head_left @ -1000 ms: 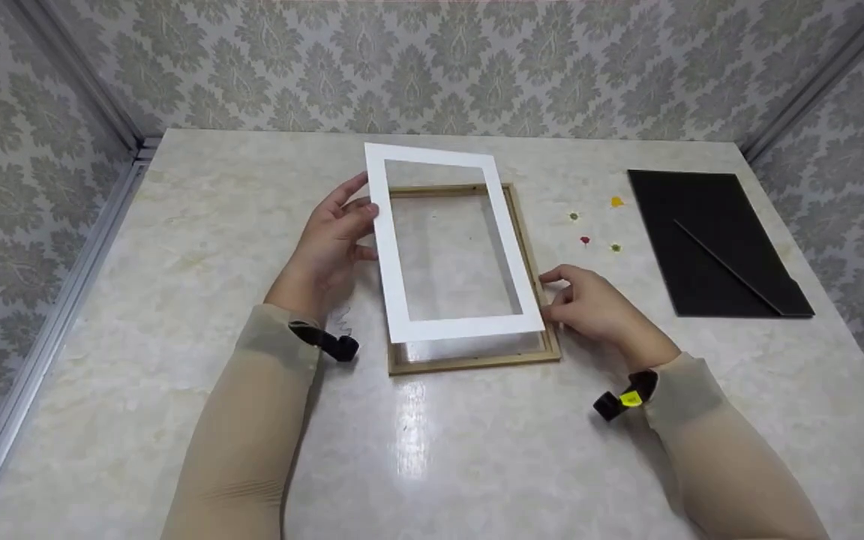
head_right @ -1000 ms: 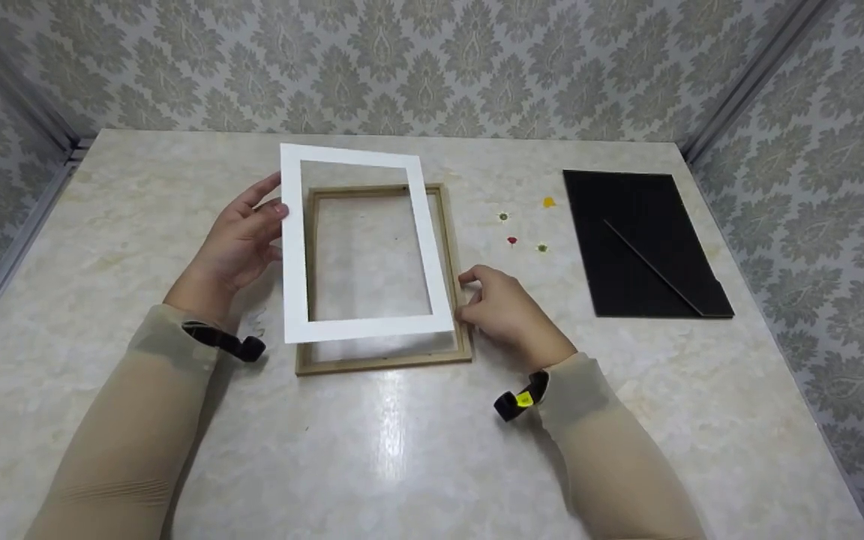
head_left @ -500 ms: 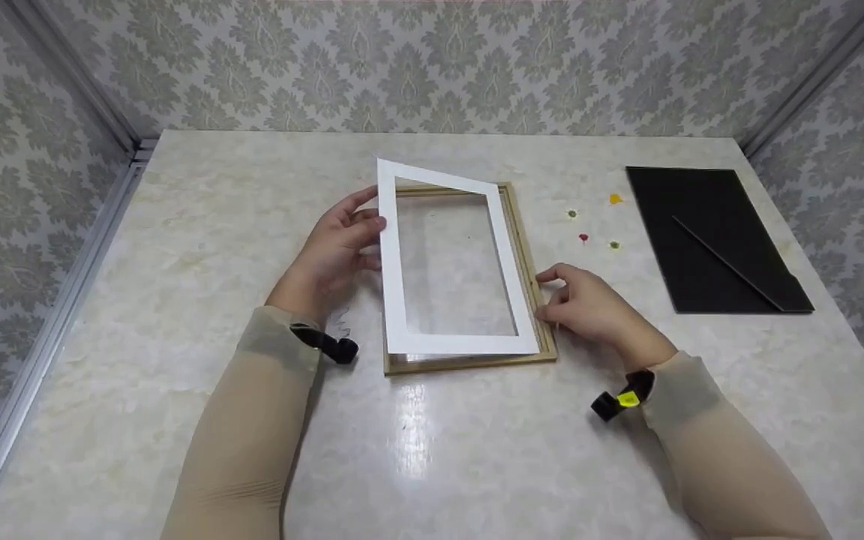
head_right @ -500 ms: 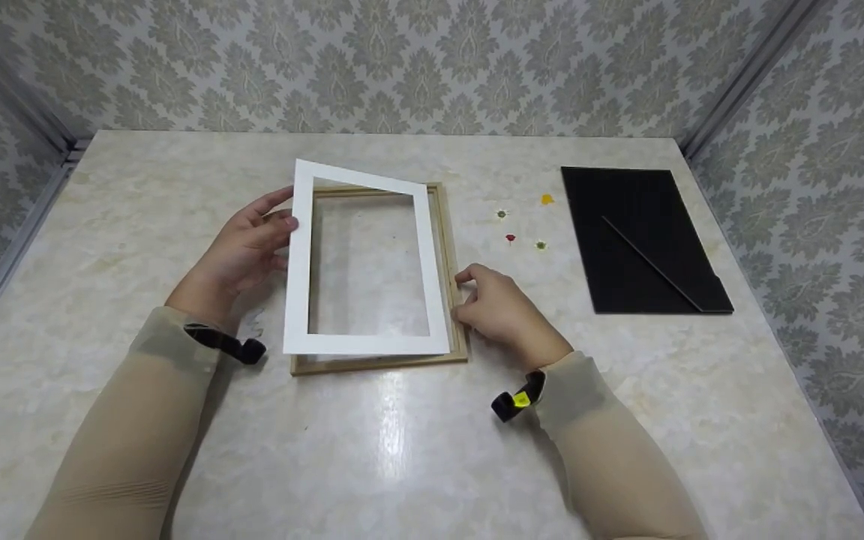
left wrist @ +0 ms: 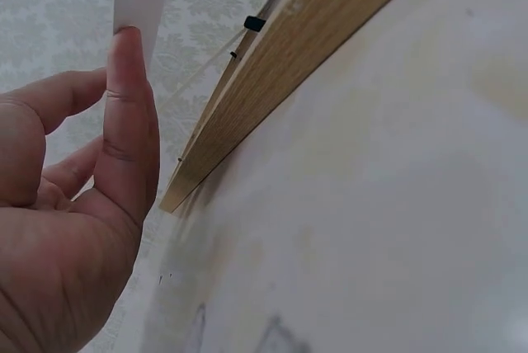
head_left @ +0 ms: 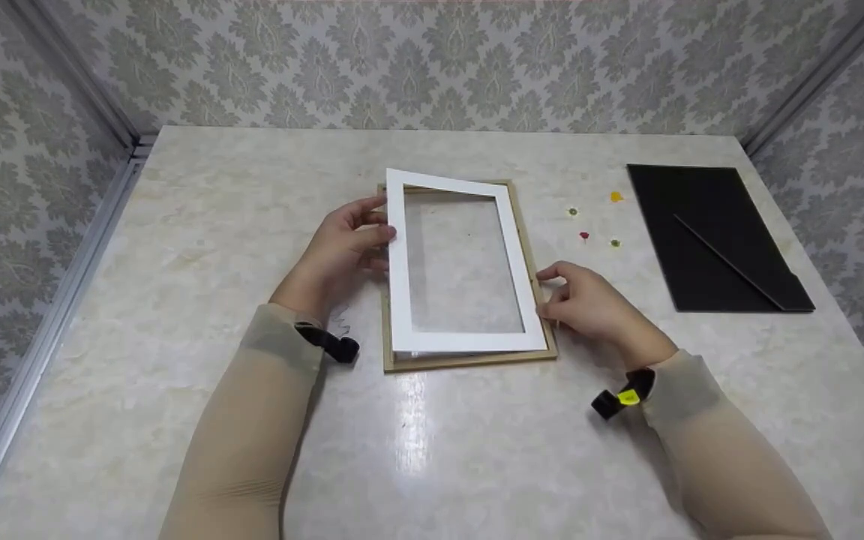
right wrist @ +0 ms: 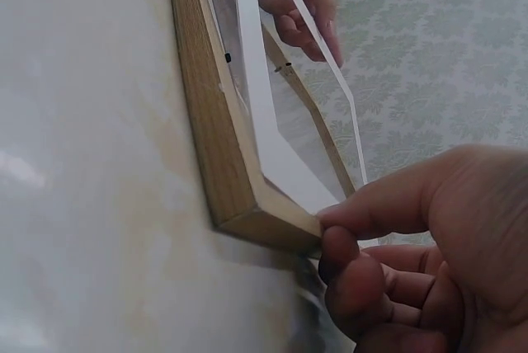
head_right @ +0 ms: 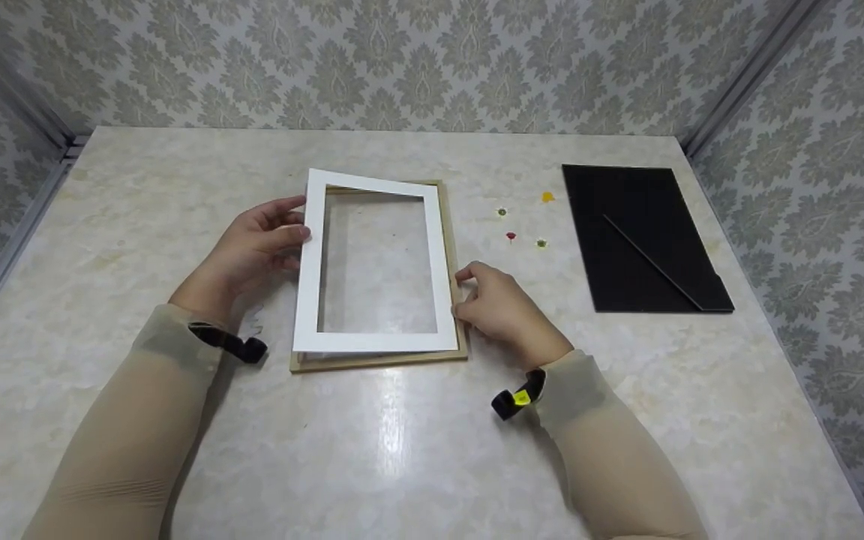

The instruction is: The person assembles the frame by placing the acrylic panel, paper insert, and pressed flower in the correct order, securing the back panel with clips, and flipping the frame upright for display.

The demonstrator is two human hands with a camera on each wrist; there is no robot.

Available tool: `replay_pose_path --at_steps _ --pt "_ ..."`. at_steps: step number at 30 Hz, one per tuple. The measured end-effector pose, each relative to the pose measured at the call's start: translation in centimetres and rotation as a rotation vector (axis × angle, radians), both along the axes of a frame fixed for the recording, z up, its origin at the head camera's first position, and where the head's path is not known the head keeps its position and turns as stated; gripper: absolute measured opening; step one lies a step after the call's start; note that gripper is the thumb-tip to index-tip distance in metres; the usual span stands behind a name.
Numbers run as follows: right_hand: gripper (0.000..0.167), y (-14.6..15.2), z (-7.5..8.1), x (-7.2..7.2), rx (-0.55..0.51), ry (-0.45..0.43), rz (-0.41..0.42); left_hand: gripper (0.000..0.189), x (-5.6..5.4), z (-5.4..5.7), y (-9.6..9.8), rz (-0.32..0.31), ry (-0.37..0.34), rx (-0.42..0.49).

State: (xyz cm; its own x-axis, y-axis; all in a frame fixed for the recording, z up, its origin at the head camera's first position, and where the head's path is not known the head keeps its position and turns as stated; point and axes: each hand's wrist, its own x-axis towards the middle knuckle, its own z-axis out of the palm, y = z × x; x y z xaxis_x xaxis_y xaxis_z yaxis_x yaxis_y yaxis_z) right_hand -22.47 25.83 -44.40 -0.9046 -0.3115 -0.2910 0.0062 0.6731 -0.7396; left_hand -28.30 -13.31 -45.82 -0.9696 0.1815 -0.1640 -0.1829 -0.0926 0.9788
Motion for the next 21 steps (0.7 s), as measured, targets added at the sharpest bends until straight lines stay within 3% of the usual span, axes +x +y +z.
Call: replay_pose_path --at_steps 5,17,21 --pt "0.059 -0.05 0.00 -0.06 -0.004 -0.003 0.002 0.070 0.21 0.19 -0.10 -0.002 -0.005 -0.049" --pt "0.059 0.03 -0.06 0.06 -0.013 -0.011 -0.007 0.068 0.21 0.03 0.12 -0.024 0.077 -0.353" --pt "0.059 0.05 -0.04 0.03 -0.018 -0.014 -0.004 0.070 0.40 0.13 0.43 -0.040 0.077 -0.408"
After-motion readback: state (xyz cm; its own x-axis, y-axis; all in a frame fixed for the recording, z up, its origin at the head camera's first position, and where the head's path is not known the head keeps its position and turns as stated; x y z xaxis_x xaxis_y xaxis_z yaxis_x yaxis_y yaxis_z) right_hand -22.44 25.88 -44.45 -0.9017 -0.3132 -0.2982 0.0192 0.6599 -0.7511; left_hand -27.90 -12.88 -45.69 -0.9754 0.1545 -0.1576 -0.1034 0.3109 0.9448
